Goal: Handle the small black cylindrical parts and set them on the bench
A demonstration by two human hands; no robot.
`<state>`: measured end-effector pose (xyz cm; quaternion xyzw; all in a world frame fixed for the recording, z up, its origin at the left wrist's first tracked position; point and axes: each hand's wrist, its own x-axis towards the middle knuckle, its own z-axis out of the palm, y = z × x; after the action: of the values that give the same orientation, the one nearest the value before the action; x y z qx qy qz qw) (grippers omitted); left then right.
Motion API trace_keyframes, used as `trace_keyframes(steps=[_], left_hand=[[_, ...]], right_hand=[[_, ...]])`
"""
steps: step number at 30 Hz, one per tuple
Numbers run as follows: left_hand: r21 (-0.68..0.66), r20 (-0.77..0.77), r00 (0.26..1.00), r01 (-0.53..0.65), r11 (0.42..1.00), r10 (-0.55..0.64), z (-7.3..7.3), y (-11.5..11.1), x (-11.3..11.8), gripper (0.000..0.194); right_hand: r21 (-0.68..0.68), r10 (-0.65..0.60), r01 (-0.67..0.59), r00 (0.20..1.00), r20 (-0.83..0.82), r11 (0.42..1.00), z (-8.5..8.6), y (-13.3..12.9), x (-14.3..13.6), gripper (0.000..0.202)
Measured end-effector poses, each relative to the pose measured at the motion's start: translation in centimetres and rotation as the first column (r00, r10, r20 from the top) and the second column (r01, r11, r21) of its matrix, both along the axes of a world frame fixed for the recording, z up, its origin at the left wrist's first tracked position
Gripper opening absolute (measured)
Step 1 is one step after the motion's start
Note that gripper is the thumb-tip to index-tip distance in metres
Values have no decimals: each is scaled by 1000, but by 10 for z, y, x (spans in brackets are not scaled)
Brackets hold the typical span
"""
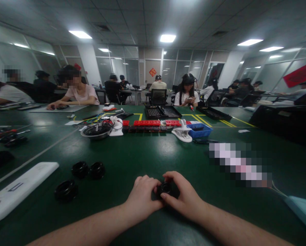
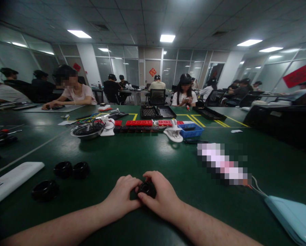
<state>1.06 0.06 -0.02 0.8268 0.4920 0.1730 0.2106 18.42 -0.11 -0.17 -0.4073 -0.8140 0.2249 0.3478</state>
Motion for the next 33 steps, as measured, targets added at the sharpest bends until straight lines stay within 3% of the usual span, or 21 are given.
trace_keyframes(steps=[4, 9, 18, 26, 33], left_hand=[[-17, -20, 1000, -6, 1000, 6, 2, 0, 0, 16], [-19, -26, 1000, -6, 1000, 5, 2, 0, 0, 16], [-23, -35, 999, -3, 1000, 2, 3, -1, 1, 17], [-9, 7, 1000, -9, 1000, 9, 1, 0, 0, 15], [8, 33, 999, -2, 1000, 2, 0, 0, 0, 18]], right_hand=[[37, 36, -34, 998, -48, 999, 1, -1, 0, 36], [19, 84, -83, 996, -41, 996, 3, -3, 0, 48], [-25, -16, 16, 1000, 3, 1000, -1, 1, 1, 38], [40, 111, -110, 993, -26, 993, 2, -3, 2, 49], [-2, 0, 0, 1000, -6, 1000, 1, -1, 1, 36]])
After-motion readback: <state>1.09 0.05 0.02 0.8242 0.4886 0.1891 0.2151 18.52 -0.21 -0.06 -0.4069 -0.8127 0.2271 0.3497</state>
